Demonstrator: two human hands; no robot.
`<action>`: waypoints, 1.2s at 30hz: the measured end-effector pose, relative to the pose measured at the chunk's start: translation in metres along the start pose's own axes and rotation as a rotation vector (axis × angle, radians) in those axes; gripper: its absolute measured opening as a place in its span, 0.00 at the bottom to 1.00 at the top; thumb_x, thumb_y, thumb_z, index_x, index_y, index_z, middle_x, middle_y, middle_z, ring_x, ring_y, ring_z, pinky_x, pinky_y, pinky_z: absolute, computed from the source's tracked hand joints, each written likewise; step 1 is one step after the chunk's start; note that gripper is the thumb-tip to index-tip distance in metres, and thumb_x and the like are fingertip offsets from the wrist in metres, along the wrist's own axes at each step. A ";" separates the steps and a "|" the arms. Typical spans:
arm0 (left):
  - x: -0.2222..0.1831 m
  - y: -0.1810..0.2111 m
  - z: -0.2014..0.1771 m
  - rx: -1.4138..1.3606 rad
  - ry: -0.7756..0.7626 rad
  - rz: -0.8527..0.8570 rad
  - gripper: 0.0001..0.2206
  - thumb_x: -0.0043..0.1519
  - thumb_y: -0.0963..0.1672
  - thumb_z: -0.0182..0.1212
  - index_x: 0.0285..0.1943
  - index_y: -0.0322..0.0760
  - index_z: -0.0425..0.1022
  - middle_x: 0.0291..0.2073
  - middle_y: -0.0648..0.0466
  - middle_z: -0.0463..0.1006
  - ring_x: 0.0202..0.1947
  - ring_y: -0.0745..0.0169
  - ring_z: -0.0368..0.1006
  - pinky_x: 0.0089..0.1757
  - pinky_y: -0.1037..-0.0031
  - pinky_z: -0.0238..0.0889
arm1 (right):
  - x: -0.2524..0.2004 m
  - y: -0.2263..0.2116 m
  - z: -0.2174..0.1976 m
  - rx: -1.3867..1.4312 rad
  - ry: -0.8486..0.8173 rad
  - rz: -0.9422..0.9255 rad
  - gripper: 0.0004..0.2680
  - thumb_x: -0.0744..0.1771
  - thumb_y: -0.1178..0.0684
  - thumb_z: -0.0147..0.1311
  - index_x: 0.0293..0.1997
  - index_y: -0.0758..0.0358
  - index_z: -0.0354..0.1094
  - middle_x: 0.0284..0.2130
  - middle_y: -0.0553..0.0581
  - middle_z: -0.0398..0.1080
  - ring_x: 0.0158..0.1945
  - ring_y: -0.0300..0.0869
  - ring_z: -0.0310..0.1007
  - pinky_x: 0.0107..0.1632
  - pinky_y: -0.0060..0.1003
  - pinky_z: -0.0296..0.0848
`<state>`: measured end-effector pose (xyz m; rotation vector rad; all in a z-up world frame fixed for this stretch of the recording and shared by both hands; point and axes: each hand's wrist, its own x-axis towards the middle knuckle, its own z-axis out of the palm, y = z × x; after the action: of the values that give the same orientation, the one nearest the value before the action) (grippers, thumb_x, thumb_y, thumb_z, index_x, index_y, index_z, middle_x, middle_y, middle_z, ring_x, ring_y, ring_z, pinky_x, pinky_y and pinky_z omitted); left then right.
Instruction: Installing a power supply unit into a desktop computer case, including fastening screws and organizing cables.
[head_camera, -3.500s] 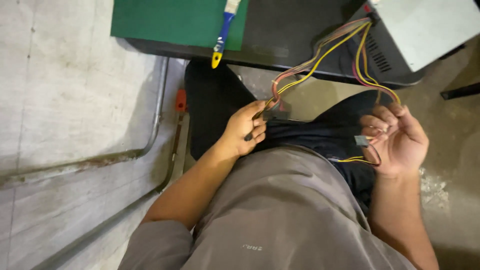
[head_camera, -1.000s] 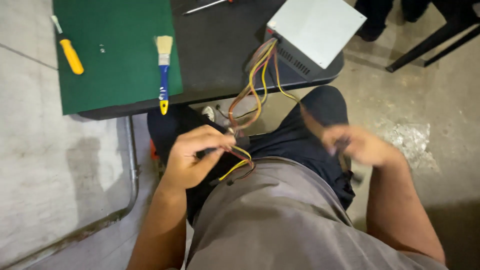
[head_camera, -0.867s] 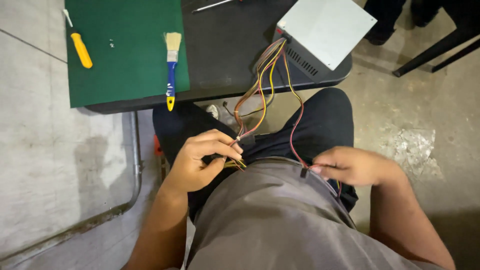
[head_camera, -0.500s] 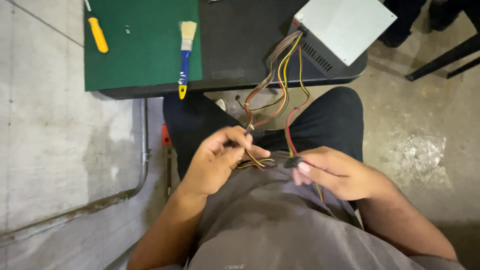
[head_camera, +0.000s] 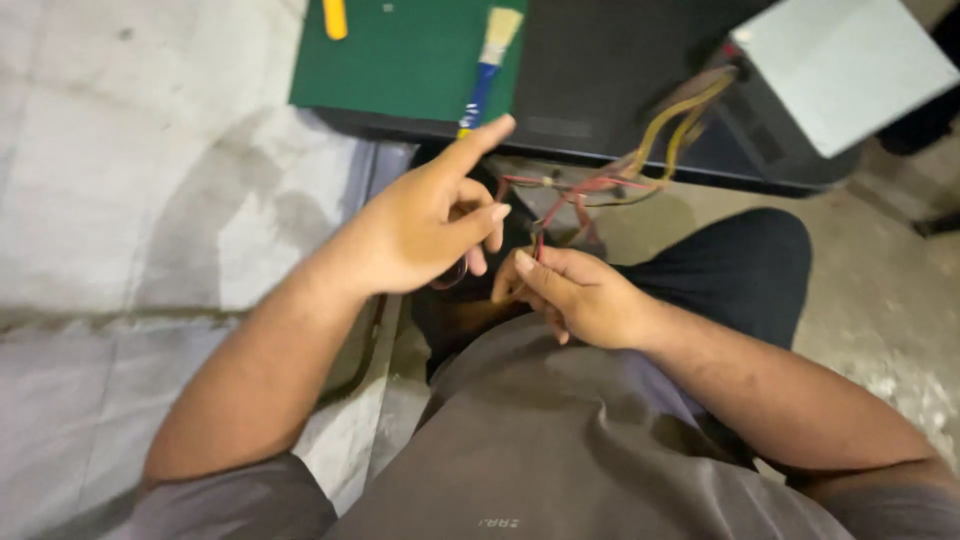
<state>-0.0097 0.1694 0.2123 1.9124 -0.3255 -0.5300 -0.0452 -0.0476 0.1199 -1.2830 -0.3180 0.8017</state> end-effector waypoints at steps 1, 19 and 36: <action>-0.003 0.001 -0.006 -0.005 -0.042 0.008 0.32 0.66 0.40 0.52 0.80 0.46 0.47 0.30 0.49 0.81 0.23 0.59 0.84 0.31 0.76 0.78 | 0.004 -0.002 0.002 0.013 -0.011 0.013 0.16 0.74 0.48 0.36 0.43 0.70 0.70 0.21 0.49 0.53 0.18 0.33 0.58 0.16 0.25 0.69; -0.030 -0.011 -0.021 0.852 0.159 -0.016 0.36 0.59 0.38 0.52 0.80 0.50 0.50 0.40 0.48 0.70 0.37 0.41 0.71 0.37 0.51 0.65 | 0.018 0.014 0.013 0.008 -0.004 0.070 0.13 0.73 0.46 0.41 0.40 0.64 0.70 0.22 0.52 0.58 0.26 0.37 0.58 0.30 0.32 0.64; -0.025 -0.145 -0.023 0.830 0.014 -0.107 0.15 0.60 0.39 0.58 0.54 0.50 0.80 0.42 0.51 0.75 0.45 0.43 0.78 0.47 0.63 0.73 | 0.020 0.041 -0.003 0.036 -0.055 -0.066 0.12 0.74 0.55 0.38 0.40 0.70 0.70 0.21 0.53 0.59 0.25 0.38 0.64 0.26 0.30 0.70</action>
<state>-0.0223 0.2554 0.0912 2.7450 -0.4850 -0.4883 -0.0444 -0.0335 0.0762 -1.2118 -0.3870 0.7841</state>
